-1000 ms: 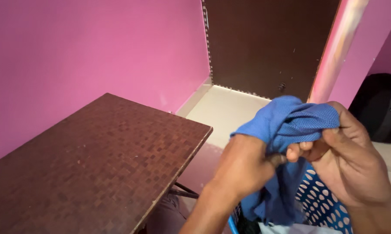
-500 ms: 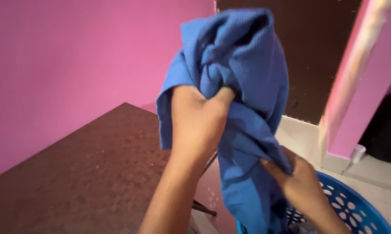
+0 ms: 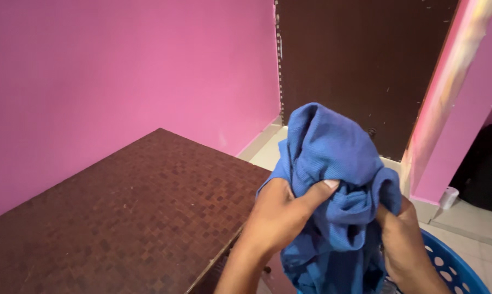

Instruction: The person folds a dark garment and places it into a suitcase. They then retrieve a blue shirt from a laundry basket, spread it on a table, and fasten the buttons from the collar down to the mid-chest.

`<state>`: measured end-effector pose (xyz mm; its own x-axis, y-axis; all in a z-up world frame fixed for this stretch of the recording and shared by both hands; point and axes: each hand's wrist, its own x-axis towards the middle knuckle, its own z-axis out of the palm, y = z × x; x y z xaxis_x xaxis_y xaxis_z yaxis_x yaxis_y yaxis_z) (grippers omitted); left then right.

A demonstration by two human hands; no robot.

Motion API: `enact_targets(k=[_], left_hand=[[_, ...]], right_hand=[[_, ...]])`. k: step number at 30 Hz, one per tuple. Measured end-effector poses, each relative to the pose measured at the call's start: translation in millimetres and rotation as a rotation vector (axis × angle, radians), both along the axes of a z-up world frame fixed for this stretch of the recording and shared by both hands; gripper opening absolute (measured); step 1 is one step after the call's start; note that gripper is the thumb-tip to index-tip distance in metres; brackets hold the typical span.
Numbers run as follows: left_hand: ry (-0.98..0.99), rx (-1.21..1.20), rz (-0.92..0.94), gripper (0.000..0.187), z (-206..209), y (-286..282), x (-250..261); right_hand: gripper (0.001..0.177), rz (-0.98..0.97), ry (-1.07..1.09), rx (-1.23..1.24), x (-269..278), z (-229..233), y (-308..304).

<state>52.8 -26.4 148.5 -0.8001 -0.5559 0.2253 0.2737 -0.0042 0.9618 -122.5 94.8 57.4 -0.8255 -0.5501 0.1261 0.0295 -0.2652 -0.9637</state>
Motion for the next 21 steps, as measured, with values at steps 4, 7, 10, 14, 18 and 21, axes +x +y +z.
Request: enact_targets(k=[4,7,10,14,18,21], left_hand=[[-0.147,0.008,0.048,0.047,1,-1,3],[-0.203,0.034,0.054,0.048,3,-1,3],[-0.271,0.015,0.067,0.051,3,-1,5],[-0.398,-0.036,0.081,0.063,1,-6,7],[-0.225,0.105,-0.112,0.084,-22,-13,8],[-0.084,0.152,-0.211,0.088,-36,-11,4]], right_hand=[[0.031,-0.017,0.026,0.108,-2,-1,-1],[0.032,-0.033,0.002,0.123,-3,-1,-2],[0.032,-0.029,0.02,0.134,-3,-2,-1],[0.034,-0.151,0.278,0.267,-7,11,5],[0.027,-0.226,0.351,0.441,-10,23,16],[0.023,-0.206,0.391,0.413,-13,25,19]])
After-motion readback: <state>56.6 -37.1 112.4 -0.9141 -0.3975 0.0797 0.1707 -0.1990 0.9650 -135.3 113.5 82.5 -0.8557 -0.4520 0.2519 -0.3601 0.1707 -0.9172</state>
